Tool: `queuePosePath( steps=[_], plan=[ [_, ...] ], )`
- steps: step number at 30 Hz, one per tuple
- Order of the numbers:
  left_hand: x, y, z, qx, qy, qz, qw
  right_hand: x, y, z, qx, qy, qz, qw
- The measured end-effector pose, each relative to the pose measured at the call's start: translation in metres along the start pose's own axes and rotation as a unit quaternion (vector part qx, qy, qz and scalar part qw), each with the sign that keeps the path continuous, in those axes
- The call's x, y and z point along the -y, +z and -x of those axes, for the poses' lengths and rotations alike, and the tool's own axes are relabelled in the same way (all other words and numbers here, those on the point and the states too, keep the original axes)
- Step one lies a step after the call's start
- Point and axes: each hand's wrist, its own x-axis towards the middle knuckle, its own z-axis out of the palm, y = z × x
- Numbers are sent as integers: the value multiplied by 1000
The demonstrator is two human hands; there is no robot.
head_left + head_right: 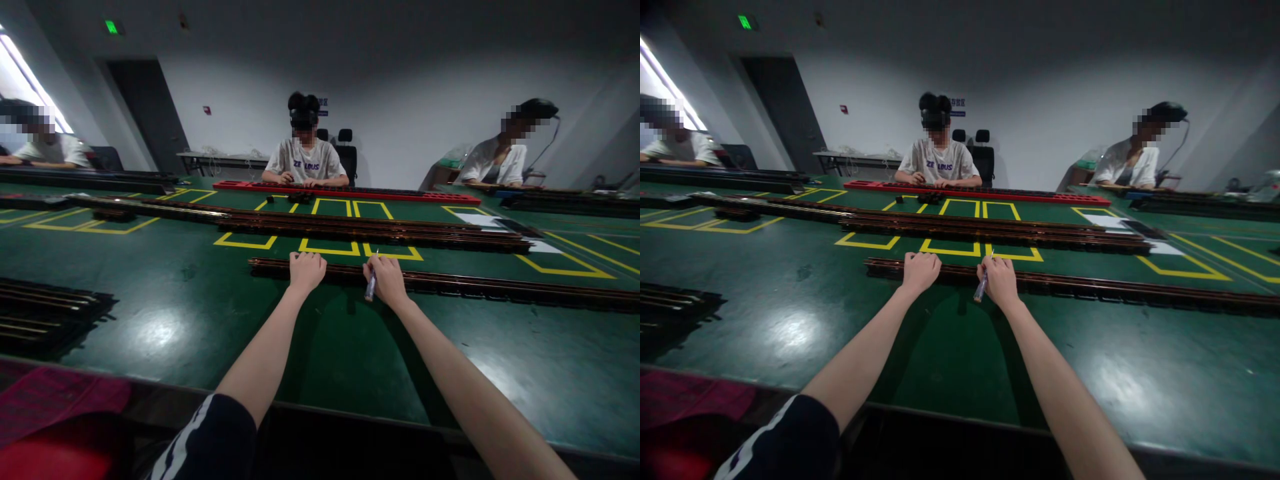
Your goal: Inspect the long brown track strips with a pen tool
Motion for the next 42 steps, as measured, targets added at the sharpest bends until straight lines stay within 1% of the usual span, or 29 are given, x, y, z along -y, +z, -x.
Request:
queuePosePath(
  steps=[4,10,14,17,24,26,29,32,35,36,38,42],
  plan=[
    [-1,-2,0,8,4,10,1000,-1,0,-2,1,39,7,999],
    [-5,-1,1,13,41,31,999,-5,-4,-3,-14,79,23,997],
    [-4,-1,1,5,26,29,999,-10,-5,-2,-24,102,37,994],
    [4,-3,2,2,-5,19,1000,-13,-5,-2,-32,119,60,991],
    [30,-11,4,4,-83,-17,996,-21,-4,0,-40,139,71,987],
    [38,-12,5,-3,-103,-11,995,-23,-3,0,-47,144,74,986],
    [49,-12,6,-33,-140,14,989,-23,-3,1,-53,138,75,986],
    [62,-14,7,-67,-210,44,974,-23,-3,2,-47,127,76,988],
    [77,-18,10,-89,-309,78,944,-21,-4,3,-42,125,78,988],
    [82,-20,11,-83,-340,87,933,-21,-5,3,-41,124,74,989],
    [91,-23,13,-53,-375,109,919,-21,-6,4,-45,123,55,990],
    [103,-26,15,-3,-351,114,929,-20,-9,7,-76,109,-29,991]
  ],
)
